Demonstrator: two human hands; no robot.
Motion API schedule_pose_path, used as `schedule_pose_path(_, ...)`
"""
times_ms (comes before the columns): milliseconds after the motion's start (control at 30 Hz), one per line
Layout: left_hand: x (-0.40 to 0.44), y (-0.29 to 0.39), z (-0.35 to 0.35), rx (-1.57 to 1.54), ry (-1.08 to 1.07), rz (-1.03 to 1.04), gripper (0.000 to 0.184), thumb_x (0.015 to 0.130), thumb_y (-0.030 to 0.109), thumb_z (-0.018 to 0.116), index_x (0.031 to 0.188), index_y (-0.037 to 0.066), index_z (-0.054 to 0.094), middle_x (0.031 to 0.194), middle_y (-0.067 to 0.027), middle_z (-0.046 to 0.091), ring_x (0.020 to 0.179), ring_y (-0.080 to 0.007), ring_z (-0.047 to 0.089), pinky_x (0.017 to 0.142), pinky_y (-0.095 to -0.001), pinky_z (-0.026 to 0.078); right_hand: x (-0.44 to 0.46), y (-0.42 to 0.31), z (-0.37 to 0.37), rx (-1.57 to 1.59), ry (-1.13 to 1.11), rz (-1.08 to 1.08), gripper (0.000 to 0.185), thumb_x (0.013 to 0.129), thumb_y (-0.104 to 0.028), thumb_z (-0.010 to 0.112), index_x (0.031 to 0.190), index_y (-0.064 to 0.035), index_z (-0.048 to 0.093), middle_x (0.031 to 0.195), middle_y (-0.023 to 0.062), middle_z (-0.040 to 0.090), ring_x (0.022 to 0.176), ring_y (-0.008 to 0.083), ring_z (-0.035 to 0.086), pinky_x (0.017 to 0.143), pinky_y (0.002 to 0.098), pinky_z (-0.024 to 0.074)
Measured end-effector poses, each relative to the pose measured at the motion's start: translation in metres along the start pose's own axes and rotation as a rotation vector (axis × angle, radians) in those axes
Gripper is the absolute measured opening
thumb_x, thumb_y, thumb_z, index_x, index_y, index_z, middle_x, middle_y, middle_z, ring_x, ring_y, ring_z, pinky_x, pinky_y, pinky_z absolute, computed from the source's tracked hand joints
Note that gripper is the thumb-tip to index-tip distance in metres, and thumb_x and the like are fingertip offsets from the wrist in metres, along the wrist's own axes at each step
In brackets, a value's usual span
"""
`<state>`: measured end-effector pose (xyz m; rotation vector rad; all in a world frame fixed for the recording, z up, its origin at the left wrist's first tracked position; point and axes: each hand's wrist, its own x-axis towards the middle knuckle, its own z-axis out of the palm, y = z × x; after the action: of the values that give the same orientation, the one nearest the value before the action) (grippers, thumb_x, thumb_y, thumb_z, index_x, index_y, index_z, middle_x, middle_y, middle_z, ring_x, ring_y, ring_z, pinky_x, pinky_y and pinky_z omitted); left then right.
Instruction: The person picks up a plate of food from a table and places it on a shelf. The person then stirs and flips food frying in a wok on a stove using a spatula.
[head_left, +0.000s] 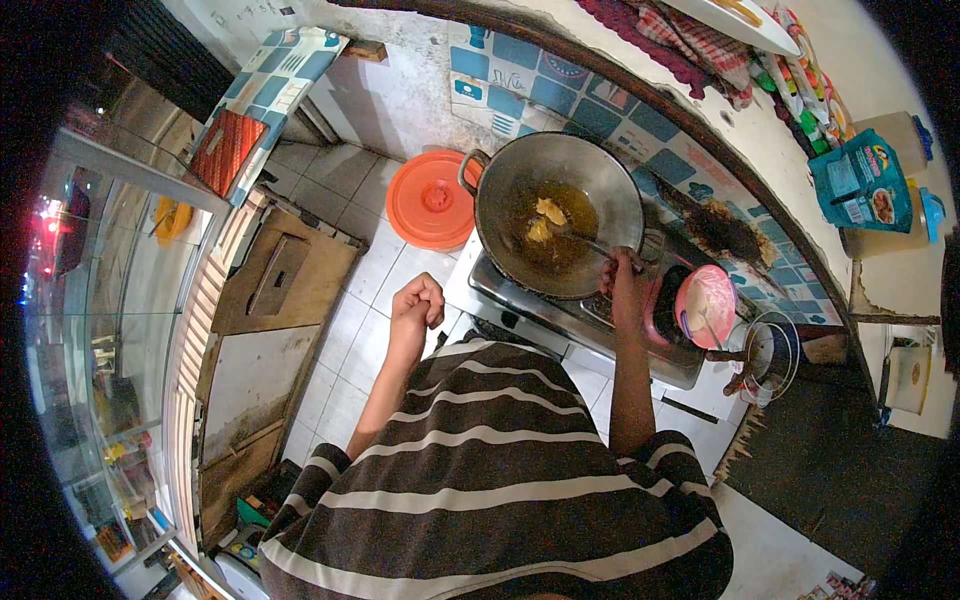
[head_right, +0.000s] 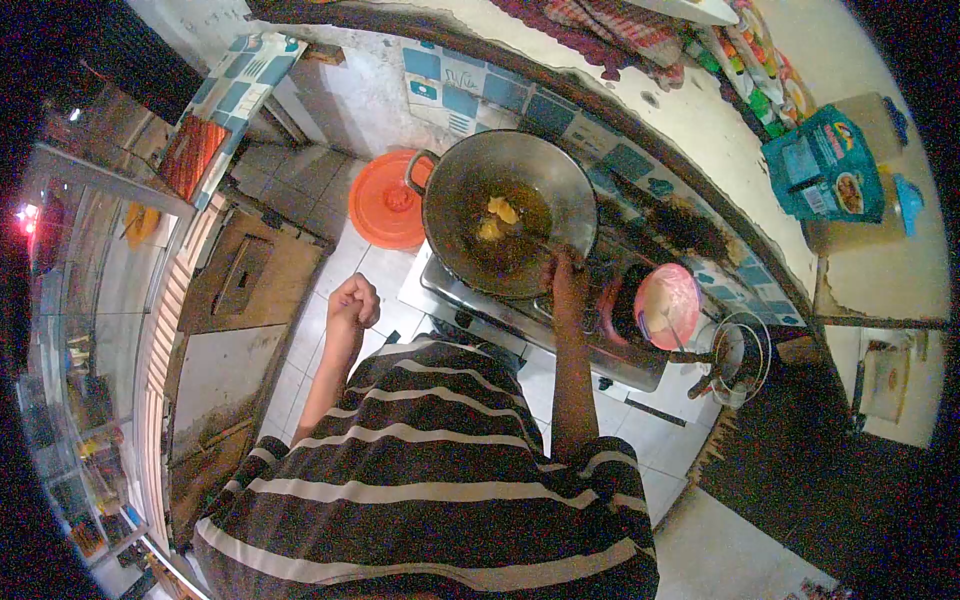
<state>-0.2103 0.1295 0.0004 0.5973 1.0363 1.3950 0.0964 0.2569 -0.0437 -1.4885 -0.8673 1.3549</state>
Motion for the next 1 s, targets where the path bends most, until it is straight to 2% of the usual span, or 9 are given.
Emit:
schedule_pose_path(167, -0.001, -0.001, -0.002, 0.013, 0.005, 0.016, 0.023, 0.065, -0.013, 0.030, 0.074, 0.001, 0.046, 0.051, 0.0017, 0.035, 0.044, -0.0063, 0.026, 0.043, -0.0219, 0.021, 0.000, -0.004, -0.002, 0.198, -0.016, 0.079, 0.019, 0.086, -0.026, 0.058, 0.085, -0.0072, 0.051, 0.061, 0.0045, 0.049, 0.047, 0.0145, 0.046, 0.041, 0.0274, 0.0349)
schedule_pose_path(267, -0.001, -0.002, -0.004, 0.003, 0.002, 0.018, 0.023, 0.065, -0.013, 0.030, 0.074, 0.001, 0.046, 0.052, 0.0017, 0.035, 0.044, -0.0063, 0.026, 0.043, -0.0219, 0.021, -0.004, -0.009, 0.000, 0.201, 0.038, 0.124, 0.022, 0.086, -0.027, 0.058, 0.087, -0.0070, 0.051, 0.062, 0.0040, 0.049, 0.049, 0.0143, 0.046, 0.042, 0.0283, 0.0350)
schedule_pose_path(533, 0.000, -0.002, -0.005, -0.012, -0.013, 0.026, 0.023, 0.065, -0.013, 0.031, 0.075, 0.002, 0.047, 0.052, 0.0019, 0.035, 0.045, -0.0062, 0.027, 0.043, -0.0219, 0.021, 0.018, 0.009, -0.025, 0.312, 0.010, 0.155, 0.022, 0.086, -0.029, 0.058, 0.087, -0.0085, 0.051, 0.062, 0.0032, 0.050, 0.049, 0.0132, 0.045, 0.042, 0.0281, 0.0340)
schedule_pose_path(667, 0.000, 0.000, -0.002, 0.004, 0.004, 0.018, 0.023, 0.066, -0.012, 0.031, 0.075, 0.002, 0.047, 0.052, 0.0020, 0.035, 0.045, -0.0062, 0.027, 0.043, -0.0217, 0.022, 0.006, -0.004, -0.026, 0.401, -0.015, 0.131, 0.022, 0.087, -0.029, 0.057, 0.087, -0.0084, 0.051, 0.063, 0.0033, 0.050, 0.051, 0.0130, 0.046, 0.042, 0.0282, 0.0337)
schedule_pose_path(767, 0.001, -0.001, -0.003, 0.008, 0.000, 0.019, 0.022, 0.066, -0.012, 0.032, 0.074, 0.002, 0.046, 0.052, 0.0020, 0.035, 0.045, -0.0062, 0.028, 0.043, -0.0216, 0.022, 0.015, 0.010, -0.039, 0.274, -0.050, 0.114, 0.033, 0.092, -0.040, 0.045, 0.101, -0.0093, 0.054, 0.074, 0.0056, 0.052, 0.058, 0.0178, 0.049, 0.049, 0.0327, 0.0389)
schedule_pose_path(867, 0.001, 0.000, -0.002, 0.004, -0.003, 0.019, 0.022, 0.065, -0.012, 0.032, 0.074, 0.002, 0.046, 0.053, 0.0019, 0.036, 0.045, -0.0062, 0.028, 0.043, -0.0215, 0.022, 0.020, 0.015, -0.042, 0.260, -0.015, 0.144, 0.034, 0.092, -0.041, 0.043, 0.103, -0.0093, 0.053, 0.075, 0.0068, 0.052, 0.059, 0.0191, 0.048, 0.048, 0.0332, 0.0375)
schedule_pose_path(967, 0.001, 0.001, -0.002, 0.003, -0.006, 0.013, 0.021, 0.065, -0.011, 0.032, 0.074, 0.002, 0.046, 0.053, 0.0018, 0.035, 0.045, -0.0061, 0.028, 0.044, -0.0214, 0.022, 0.021, 0.017, -0.047, 0.416, -0.083, 0.148, 0.034, 0.092, -0.041, 0.043, 0.102, -0.0093, 0.052, 0.074, 0.0073, 0.052, 0.058, 0.0200, 0.048, 0.049, 0.0341, 0.0367)
schedule_pose_path(1000, 0.001, 0.000, -0.002, 0.005, -0.007, 0.009, 0.021, 0.065, -0.011, 0.032, 0.073, 0.002, 0.046, 0.053, 0.0018, 0.035, 0.045, -0.0061, 0.028, 0.044, -0.0214, 0.022, 0.017, 0.013, -0.045, 0.472, -0.081, 0.153, 0.029, 0.091, -0.037, 0.046, 0.098, -0.0093, 0.051, 0.070, 0.0061, 0.052, 0.056, 0.0179, 0.047, 0.047, 0.0321, 0.0358)
